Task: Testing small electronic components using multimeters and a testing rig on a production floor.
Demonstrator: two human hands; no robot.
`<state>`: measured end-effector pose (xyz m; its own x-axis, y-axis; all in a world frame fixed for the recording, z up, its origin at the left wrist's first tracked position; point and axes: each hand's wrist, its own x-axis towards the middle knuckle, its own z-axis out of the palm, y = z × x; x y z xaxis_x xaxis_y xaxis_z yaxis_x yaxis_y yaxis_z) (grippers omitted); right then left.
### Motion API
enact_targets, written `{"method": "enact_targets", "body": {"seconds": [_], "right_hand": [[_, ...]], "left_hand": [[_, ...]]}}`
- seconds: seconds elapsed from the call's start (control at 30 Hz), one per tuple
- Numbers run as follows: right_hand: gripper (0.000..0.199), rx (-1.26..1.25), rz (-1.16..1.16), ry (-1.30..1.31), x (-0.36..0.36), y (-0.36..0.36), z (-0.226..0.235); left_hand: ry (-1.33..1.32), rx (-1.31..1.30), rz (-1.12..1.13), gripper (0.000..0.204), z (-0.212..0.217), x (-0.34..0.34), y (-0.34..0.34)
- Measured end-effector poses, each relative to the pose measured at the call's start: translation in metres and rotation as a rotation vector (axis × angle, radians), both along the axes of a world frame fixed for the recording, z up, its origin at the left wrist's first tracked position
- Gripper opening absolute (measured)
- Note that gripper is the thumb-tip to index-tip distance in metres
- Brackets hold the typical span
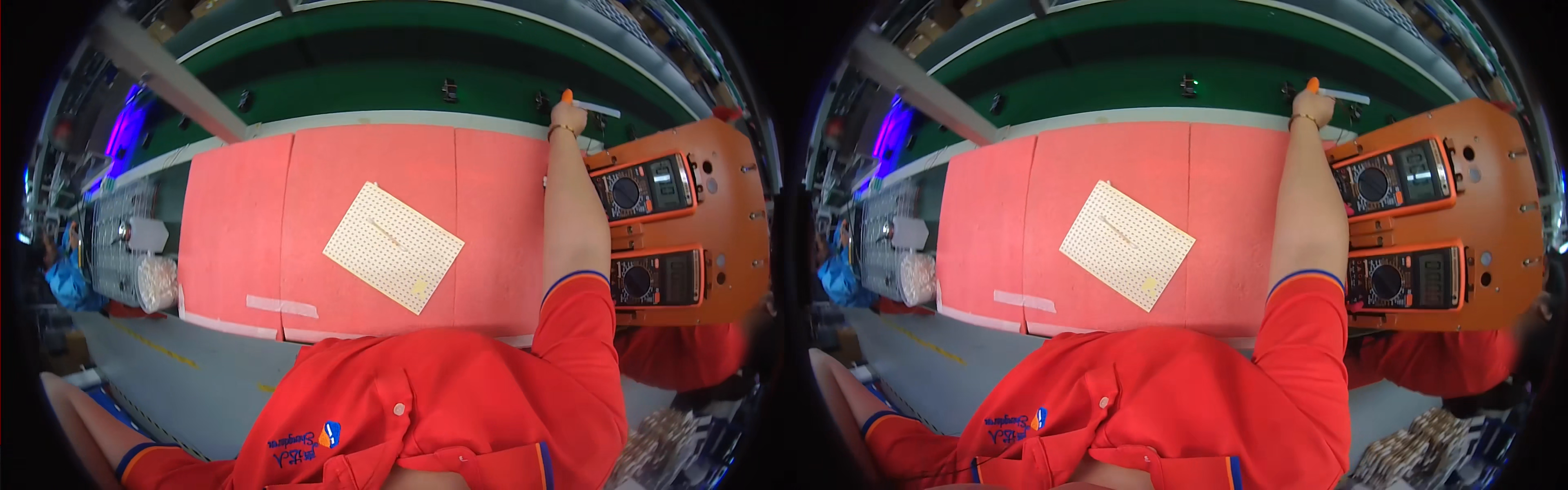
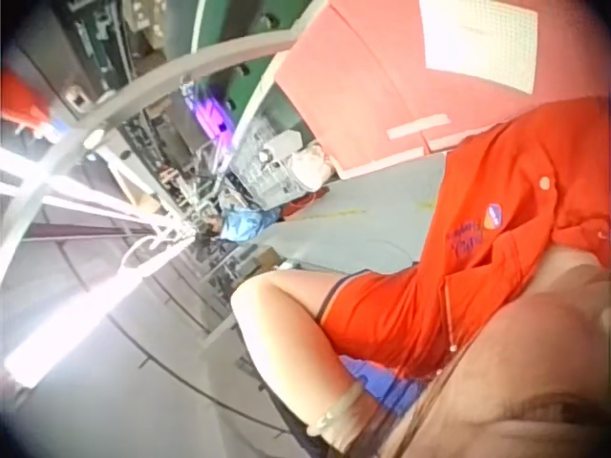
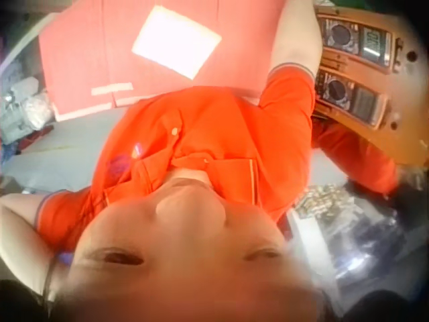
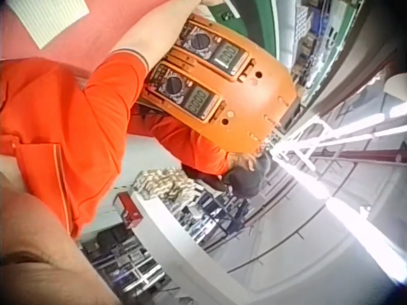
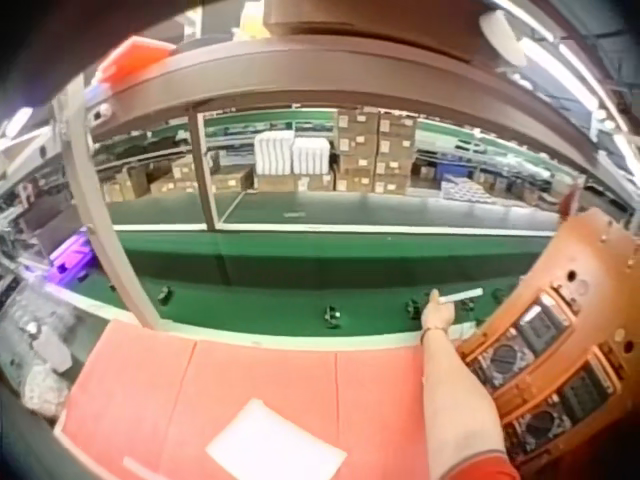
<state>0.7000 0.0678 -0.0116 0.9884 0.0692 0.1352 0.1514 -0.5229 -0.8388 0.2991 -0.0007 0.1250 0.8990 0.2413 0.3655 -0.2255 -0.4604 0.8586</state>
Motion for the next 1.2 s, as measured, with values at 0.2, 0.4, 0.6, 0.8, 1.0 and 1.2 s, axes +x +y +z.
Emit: {"method": "enact_targets", "body": {"seconds": [0.2,0.4,0.6,0.8,1.0,1.2], "right_hand": [[0.035,-0.259,0.194,0.182,0.057,0.009,-0.036],[0.035,-0.29,0.291,0.113,0.036,0.009,-0.035],[0.036,-0.359,0.475,-0.146,-0.019,0.019,0.002],[0.041,-0.371,0.421,-0.156,-0.003,0.033,-0.006],[0.044,-0.34,0.292,-0.046,-0.012,0.015,-0.007],[0.045,-0.382,0.368,-0.101,-0.015,0.014,0.001]], "left_hand": [[-0.042,-0.007,-0.167,0.036,0.003,0.008,0.014],[-0.069,0.004,-0.277,0.035,0.002,0.0,0.02],[-0.101,-0.047,-0.39,0.035,-0.006,-0.004,0.02],[-0.19,-0.166,-0.505,0.034,-0.014,0.001,0.003],[-0.291,-0.093,-0.616,0.034,-0.018,0.009,0.016],[-0.3,-0.1,-0.688,0.034,-0.01,0.001,0.004]]}}
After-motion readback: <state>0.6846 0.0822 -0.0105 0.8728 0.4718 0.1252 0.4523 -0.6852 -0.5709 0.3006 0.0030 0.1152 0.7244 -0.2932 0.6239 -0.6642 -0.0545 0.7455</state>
